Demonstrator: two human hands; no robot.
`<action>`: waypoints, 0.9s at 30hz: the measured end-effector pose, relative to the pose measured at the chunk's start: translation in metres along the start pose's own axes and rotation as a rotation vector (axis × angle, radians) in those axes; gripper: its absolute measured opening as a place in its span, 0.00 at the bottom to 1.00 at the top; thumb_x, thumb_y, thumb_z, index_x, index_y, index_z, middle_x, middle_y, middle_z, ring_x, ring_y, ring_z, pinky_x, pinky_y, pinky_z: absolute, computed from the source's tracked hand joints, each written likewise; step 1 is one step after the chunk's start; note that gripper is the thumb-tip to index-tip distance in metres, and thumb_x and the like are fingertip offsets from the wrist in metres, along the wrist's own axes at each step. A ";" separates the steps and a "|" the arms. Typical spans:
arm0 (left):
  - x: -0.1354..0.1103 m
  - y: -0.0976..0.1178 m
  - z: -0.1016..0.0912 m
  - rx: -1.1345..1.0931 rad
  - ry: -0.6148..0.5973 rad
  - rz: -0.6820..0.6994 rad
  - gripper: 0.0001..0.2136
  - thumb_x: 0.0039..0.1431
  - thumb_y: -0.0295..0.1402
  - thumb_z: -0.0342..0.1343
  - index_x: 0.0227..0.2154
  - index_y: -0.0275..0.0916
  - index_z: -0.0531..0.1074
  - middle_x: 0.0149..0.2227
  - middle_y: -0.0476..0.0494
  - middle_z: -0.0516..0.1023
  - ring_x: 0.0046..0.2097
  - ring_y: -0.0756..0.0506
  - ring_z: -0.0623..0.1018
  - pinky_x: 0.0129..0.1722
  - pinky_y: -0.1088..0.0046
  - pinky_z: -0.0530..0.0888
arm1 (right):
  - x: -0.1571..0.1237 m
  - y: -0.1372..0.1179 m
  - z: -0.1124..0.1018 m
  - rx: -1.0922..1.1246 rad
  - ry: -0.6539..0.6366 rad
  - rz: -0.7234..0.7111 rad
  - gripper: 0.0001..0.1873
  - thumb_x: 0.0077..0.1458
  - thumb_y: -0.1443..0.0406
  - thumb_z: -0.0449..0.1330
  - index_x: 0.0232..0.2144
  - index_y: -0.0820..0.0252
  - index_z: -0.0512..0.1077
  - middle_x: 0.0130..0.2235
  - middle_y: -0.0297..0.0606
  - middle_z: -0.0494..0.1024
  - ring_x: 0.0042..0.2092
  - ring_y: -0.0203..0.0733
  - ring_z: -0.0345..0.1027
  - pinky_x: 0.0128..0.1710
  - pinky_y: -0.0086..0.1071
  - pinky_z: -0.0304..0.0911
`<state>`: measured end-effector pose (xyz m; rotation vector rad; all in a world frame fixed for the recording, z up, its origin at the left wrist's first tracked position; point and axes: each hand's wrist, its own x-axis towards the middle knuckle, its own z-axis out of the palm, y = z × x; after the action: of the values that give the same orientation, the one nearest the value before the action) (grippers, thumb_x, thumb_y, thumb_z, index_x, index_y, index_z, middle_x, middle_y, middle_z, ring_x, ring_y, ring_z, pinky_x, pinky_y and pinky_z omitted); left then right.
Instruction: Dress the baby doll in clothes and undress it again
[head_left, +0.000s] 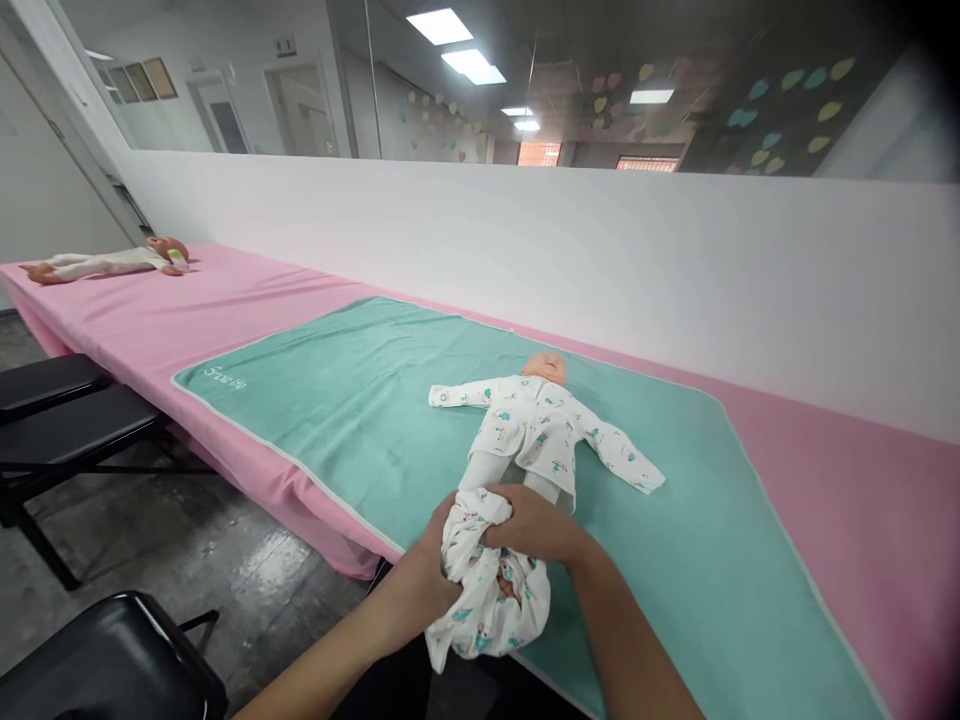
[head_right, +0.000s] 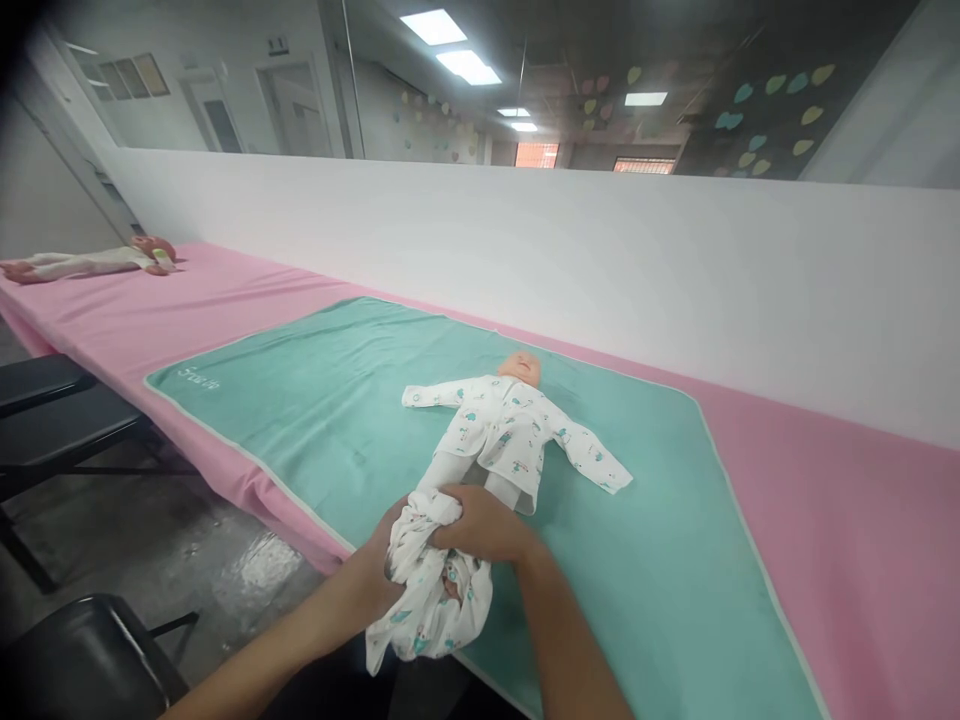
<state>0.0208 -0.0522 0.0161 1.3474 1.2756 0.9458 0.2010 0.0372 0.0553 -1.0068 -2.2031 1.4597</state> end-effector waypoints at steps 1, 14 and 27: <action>0.001 -0.001 -0.001 0.020 0.008 0.003 0.43 0.46 0.31 0.61 0.64 0.47 0.44 0.57 0.43 0.66 0.56 0.37 0.68 0.54 0.68 0.66 | 0.000 0.000 0.000 0.038 -0.019 -0.014 0.14 0.45 0.65 0.61 0.38 0.58 0.73 0.38 0.36 0.75 0.39 0.45 0.66 0.33 0.32 0.58; 0.003 0.022 -0.030 -0.196 -0.119 -0.062 0.39 0.45 0.26 0.59 0.62 0.47 0.52 0.54 0.43 0.69 0.54 0.36 0.69 0.49 0.66 0.70 | 0.002 0.004 0.000 0.088 -0.099 -0.134 0.22 0.45 0.62 0.65 0.45 0.54 0.71 0.44 0.38 0.74 0.45 0.48 0.67 0.44 0.40 0.62; 0.013 0.011 -0.036 0.187 0.086 0.097 0.32 0.48 0.33 0.61 0.58 0.44 0.60 0.57 0.42 0.65 0.57 0.35 0.65 0.55 0.60 0.64 | 0.007 0.007 0.006 0.163 0.008 -0.118 0.20 0.46 0.65 0.61 0.45 0.55 0.72 0.40 0.37 0.75 0.44 0.48 0.66 0.43 0.36 0.61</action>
<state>-0.0104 -0.0334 0.0323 1.5388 1.4024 0.9793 0.1952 0.0398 0.0459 -0.8139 -2.0609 1.5495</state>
